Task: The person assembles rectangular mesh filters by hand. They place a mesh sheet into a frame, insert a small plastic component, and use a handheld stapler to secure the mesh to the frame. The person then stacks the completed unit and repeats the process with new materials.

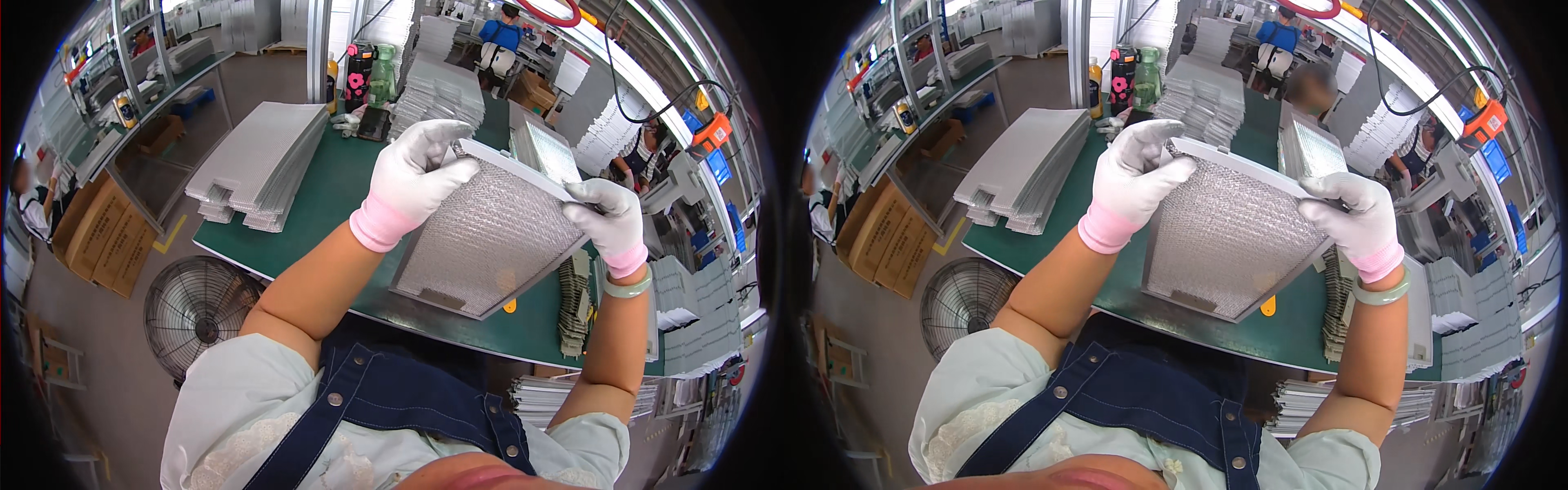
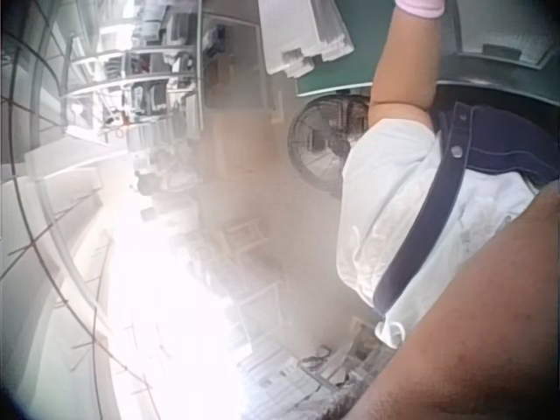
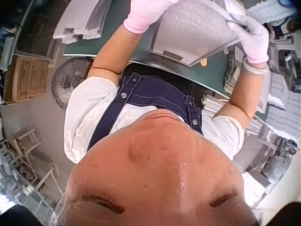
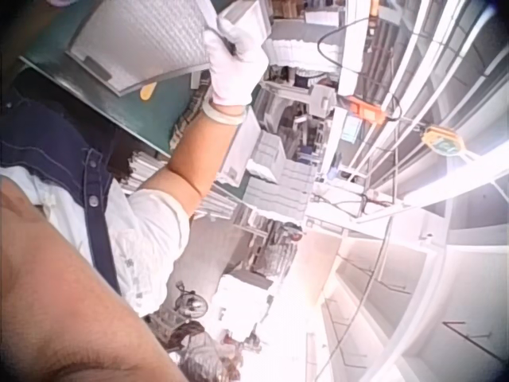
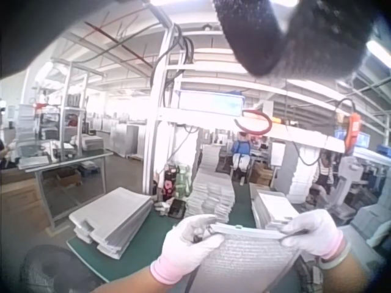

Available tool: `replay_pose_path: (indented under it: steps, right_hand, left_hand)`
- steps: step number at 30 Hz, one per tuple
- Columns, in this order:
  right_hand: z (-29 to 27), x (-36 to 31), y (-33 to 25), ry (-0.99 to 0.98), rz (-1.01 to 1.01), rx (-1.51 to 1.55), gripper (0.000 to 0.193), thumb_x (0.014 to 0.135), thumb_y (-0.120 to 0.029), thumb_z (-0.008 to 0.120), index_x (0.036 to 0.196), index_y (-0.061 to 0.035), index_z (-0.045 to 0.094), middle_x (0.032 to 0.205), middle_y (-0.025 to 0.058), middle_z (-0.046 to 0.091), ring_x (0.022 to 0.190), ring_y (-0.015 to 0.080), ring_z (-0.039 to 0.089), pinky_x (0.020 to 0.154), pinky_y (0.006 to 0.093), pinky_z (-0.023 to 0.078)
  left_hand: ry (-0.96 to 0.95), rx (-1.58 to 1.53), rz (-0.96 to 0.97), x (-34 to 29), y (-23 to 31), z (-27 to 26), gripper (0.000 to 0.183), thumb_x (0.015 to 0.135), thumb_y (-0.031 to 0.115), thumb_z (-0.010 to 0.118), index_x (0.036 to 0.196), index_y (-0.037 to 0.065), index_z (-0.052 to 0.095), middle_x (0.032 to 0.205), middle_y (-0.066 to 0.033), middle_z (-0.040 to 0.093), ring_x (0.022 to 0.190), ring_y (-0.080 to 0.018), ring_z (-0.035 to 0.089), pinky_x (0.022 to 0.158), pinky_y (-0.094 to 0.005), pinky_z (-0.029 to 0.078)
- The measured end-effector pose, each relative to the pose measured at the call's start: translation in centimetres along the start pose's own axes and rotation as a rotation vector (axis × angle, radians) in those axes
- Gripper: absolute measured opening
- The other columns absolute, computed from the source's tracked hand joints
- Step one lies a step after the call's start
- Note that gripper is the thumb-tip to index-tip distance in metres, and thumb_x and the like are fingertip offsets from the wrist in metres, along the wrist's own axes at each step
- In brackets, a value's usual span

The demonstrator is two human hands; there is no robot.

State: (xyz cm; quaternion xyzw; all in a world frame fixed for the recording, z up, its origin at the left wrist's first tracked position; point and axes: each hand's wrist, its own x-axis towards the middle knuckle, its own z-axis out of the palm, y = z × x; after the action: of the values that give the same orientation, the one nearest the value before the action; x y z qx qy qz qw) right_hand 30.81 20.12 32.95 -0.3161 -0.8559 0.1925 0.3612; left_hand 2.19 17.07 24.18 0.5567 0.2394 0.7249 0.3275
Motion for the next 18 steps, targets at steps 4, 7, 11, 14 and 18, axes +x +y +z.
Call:
replay_pose_path:
  steps: [4, 7, 11, 14, 18]
  right_hand:
    - [1.5, 1.4, -3.4, 0.095, -0.450, -0.707, 0.031, 0.080, -0.015, 0.076, 0.106, 0.0004, 0.068, 0.096, 0.0145, 0.070, 0.086, 0.0287, 0.068, 0.078, 0.0367, 0.053]
    - [5.5, 2.3, -4.2, 0.179, -0.400, -0.675, 0.032, 0.083, -0.027, 0.072, 0.106, -0.0063, 0.065, 0.087, 0.0137, 0.067, 0.079, 0.0329, 0.066, 0.069, 0.0413, 0.051]
    - [7.4, 2.7, -3.0, 0.297, -0.458, -0.890, 0.024, 0.085, -0.028, 0.071, 0.098, -0.0086, 0.066, 0.072, 0.0096, 0.062, 0.065, 0.0293, 0.062, 0.057, 0.0398, 0.047]
    - [7.3, 3.7, -2.9, 0.269, -0.449, -0.687, 0.023, 0.084, -0.028, 0.072, 0.095, -0.0085, 0.067, 0.069, 0.0090, 0.060, 0.062, 0.0286, 0.061, 0.055, 0.0388, 0.047]
    - [7.1, 3.5, -2.7, 0.275, -0.489, -0.705, 0.022, 0.082, -0.026, 0.075, 0.092, -0.0083, 0.068, 0.066, 0.0080, 0.059, 0.060, 0.0281, 0.060, 0.055, 0.0391, 0.046]
  left_hand:
    - [0.038, 0.022, 0.027, 0.2, 0.0, 0.5, 0.046, 0.082, -0.001, 0.077, 0.123, -0.001, 0.057, 0.091, -0.0003, 0.065, 0.076, -0.0032, 0.057, 0.068, -0.0185, 0.047]
    - [0.053, -0.038, 0.009, 0.1, 0.3, 1.1, 0.046, 0.082, 0.000, 0.077, 0.124, -0.002, 0.056, 0.089, -0.0003, 0.064, 0.074, -0.0028, 0.056, 0.067, -0.0178, 0.046]
    - [0.078, 0.061, 0.012, 0.3, 0.2, 1.0, 0.045, 0.083, 0.001, 0.076, 0.123, -0.002, 0.055, 0.088, -0.0006, 0.064, 0.072, -0.0031, 0.056, 0.065, -0.0181, 0.045]
    - [0.080, 0.090, -0.003, 0.3, 0.1, 0.4, 0.044, 0.083, 0.000, 0.076, 0.122, -0.001, 0.056, 0.087, -0.0005, 0.063, 0.072, -0.0031, 0.056, 0.064, -0.0184, 0.046]
    - [-0.003, 0.037, -0.010, -0.1, 0.0, 0.1, 0.044, 0.083, 0.000, 0.075, 0.122, 0.000, 0.055, 0.092, -0.0030, 0.065, 0.076, -0.0034, 0.058, 0.066, -0.0188, 0.047]
